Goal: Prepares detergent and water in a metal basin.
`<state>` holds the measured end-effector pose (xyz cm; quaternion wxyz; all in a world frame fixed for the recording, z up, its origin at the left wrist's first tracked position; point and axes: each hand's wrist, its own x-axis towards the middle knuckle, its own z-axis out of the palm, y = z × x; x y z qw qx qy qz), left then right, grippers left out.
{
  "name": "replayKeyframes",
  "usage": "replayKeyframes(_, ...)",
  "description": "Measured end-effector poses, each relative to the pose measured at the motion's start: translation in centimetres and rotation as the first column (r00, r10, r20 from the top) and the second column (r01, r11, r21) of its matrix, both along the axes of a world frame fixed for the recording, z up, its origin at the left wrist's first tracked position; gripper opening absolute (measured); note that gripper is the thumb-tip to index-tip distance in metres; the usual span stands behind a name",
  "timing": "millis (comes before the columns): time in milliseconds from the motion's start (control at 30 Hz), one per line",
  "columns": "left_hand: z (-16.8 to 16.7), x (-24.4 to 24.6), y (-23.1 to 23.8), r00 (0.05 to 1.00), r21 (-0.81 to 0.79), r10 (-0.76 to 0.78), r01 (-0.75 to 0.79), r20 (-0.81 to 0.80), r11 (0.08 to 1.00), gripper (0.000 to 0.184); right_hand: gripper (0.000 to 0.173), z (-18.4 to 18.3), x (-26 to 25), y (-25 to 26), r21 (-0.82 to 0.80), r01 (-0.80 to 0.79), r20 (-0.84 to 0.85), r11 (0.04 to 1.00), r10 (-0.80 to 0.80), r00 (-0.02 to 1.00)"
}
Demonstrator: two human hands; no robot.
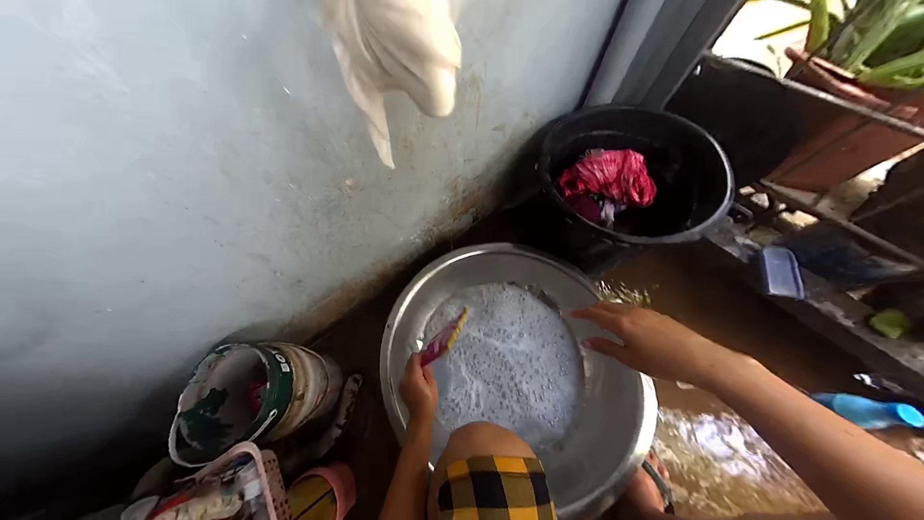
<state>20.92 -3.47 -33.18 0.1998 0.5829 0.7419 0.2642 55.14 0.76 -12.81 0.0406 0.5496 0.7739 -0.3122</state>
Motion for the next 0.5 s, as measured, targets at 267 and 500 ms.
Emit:
replayKeyframes(267, 2.4, -1.3, -2.8, 0.996, -0.333, -0.069, 0.086, 0.064, 0.939, 0.035, 0.045, -1.6, 0.1, -1.0, 0.107, -0.072, -0.105, 0.992, 0.083, 0.991)
replayKeyframes(500, 9.8, -6.7, -2.3, 0.463, -0.208, 0.403, -0.415, 0.789, 0.886, 0.024, 0.032, 5.0, -2.4, -4.2, 0.241, -0.103, -0.366, 0.965, 0.189, 0.912)
